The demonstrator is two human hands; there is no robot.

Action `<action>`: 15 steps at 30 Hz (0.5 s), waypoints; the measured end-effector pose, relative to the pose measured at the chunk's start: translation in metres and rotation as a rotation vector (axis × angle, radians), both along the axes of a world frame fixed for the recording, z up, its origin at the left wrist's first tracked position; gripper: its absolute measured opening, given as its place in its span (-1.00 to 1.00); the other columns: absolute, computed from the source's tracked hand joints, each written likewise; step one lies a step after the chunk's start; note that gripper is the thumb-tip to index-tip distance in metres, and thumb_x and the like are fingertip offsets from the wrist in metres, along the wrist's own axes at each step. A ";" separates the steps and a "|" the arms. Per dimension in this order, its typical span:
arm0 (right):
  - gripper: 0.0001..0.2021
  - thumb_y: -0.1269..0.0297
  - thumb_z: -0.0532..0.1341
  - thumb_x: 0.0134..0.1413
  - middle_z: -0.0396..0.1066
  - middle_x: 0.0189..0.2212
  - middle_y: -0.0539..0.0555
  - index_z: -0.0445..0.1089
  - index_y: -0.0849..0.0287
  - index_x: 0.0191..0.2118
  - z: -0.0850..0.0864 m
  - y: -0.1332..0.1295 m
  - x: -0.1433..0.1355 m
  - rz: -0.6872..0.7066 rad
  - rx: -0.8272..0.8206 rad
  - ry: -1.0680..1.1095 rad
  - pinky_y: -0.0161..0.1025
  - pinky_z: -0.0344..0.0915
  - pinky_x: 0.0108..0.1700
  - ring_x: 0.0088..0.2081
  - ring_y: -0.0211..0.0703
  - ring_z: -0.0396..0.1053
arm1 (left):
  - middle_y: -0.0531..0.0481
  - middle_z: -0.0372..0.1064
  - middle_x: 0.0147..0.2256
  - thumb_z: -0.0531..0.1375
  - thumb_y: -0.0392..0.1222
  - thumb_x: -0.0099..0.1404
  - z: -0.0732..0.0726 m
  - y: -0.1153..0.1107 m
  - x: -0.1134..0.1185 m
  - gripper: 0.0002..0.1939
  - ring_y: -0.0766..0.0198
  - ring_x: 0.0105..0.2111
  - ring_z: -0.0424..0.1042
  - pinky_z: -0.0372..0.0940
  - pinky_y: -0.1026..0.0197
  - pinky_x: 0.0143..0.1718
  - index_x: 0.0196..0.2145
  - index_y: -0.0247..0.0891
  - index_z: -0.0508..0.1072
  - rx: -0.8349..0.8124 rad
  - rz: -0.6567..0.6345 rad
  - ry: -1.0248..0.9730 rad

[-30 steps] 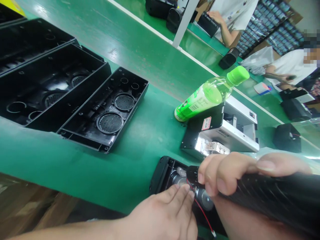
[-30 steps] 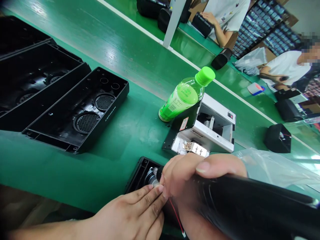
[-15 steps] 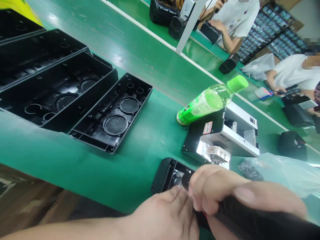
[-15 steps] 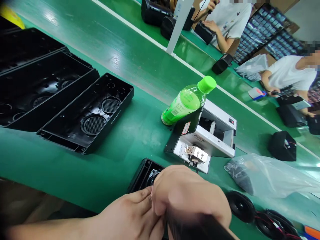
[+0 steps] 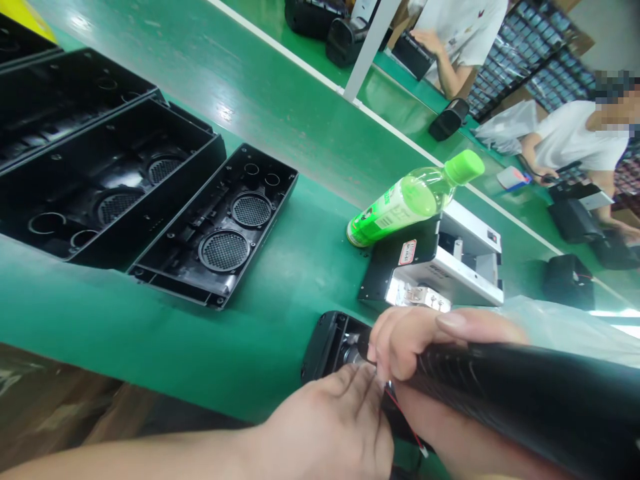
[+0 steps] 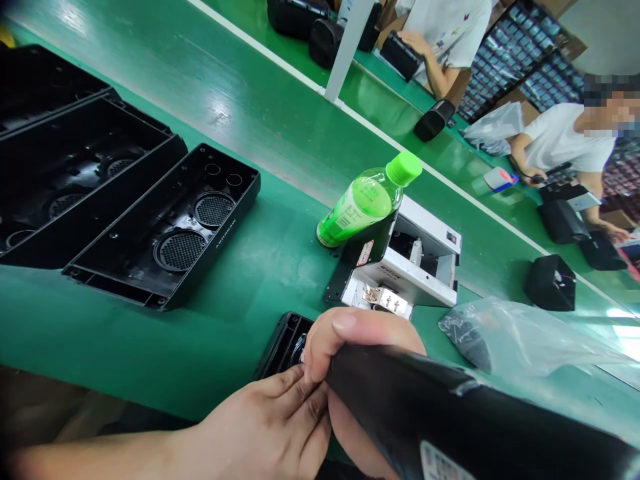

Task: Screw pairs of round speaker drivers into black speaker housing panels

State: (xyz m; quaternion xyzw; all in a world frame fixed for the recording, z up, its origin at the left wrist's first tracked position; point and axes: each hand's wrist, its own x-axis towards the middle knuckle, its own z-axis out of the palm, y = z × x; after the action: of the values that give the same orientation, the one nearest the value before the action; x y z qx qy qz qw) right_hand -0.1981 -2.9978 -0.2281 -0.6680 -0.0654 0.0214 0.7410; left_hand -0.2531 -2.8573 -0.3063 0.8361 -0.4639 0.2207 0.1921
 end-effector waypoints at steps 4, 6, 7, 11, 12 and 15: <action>-0.72 0.21 0.12 0.38 0.51 -0.54 0.01 0.61 -0.19 -0.09 -0.005 -0.002 0.003 0.024 0.081 -0.076 -0.08 0.44 -0.40 -0.50 -0.04 0.45 | -0.23 0.70 -0.02 0.09 -0.31 0.52 0.003 0.001 0.001 -0.70 0.03 -0.02 0.69 0.52 0.05 0.10 -0.05 -0.41 0.63 0.004 0.003 -0.003; -0.69 0.27 0.14 0.37 0.54 -0.52 -0.03 0.60 -0.25 -0.02 -0.008 -0.003 0.005 0.041 0.083 -0.139 -0.07 0.46 -0.37 -0.52 -0.07 0.45 | -0.27 0.69 0.00 0.09 -0.28 0.52 0.003 0.000 0.000 -0.69 0.02 0.00 0.69 0.50 0.02 0.11 -0.02 -0.44 0.62 0.022 -0.010 -0.003; -0.70 0.27 0.15 0.37 0.54 -0.52 -0.03 0.60 -0.23 -0.02 -0.010 -0.003 0.006 0.039 0.078 -0.170 -0.07 0.46 -0.37 -0.53 -0.08 0.45 | -0.30 0.68 0.01 0.09 -0.27 0.53 0.003 0.000 0.000 -0.68 0.01 0.00 0.68 0.49 0.01 0.12 -0.01 -0.45 0.61 0.031 -0.018 -0.002; -0.70 -0.05 0.22 0.39 0.49 -0.52 -0.01 0.60 -0.10 0.04 -0.013 0.002 0.006 -0.020 0.070 -0.263 -0.05 0.43 -0.39 -0.55 -0.08 0.42 | -0.35 0.66 0.03 0.09 -0.22 0.54 0.000 0.000 -0.001 -0.65 -0.03 0.02 0.67 0.47 -0.03 0.13 0.02 -0.48 0.60 0.051 -0.039 0.001; -0.62 -0.16 0.22 0.37 0.48 -0.53 -0.01 0.60 -0.08 0.04 -0.014 0.003 0.006 -0.039 0.076 -0.286 -0.06 0.42 -0.41 -0.56 -0.09 0.41 | -0.34 0.66 0.04 0.09 -0.23 0.54 0.000 0.000 -0.002 -0.65 -0.04 0.03 0.67 0.46 -0.04 0.13 0.02 -0.48 0.60 0.051 -0.040 0.000; -0.42 -0.40 0.16 0.30 0.47 -0.54 -0.01 0.61 -0.02 0.02 -0.017 0.008 0.007 -0.085 0.098 -0.336 -0.10 0.38 -0.48 -0.58 -0.11 0.39 | -0.31 0.67 0.03 0.07 -0.26 0.54 0.000 0.001 -0.001 -0.66 -0.03 0.04 0.67 0.45 -0.03 0.16 0.01 -0.46 0.61 0.036 -0.035 0.000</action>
State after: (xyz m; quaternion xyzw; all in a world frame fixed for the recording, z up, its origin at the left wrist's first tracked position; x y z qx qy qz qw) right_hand -0.1908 -2.9895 -0.2448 -0.6273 -0.1611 -0.1251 0.7516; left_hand -0.2544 -2.8561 -0.3063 0.8311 -0.4825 0.2090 0.1809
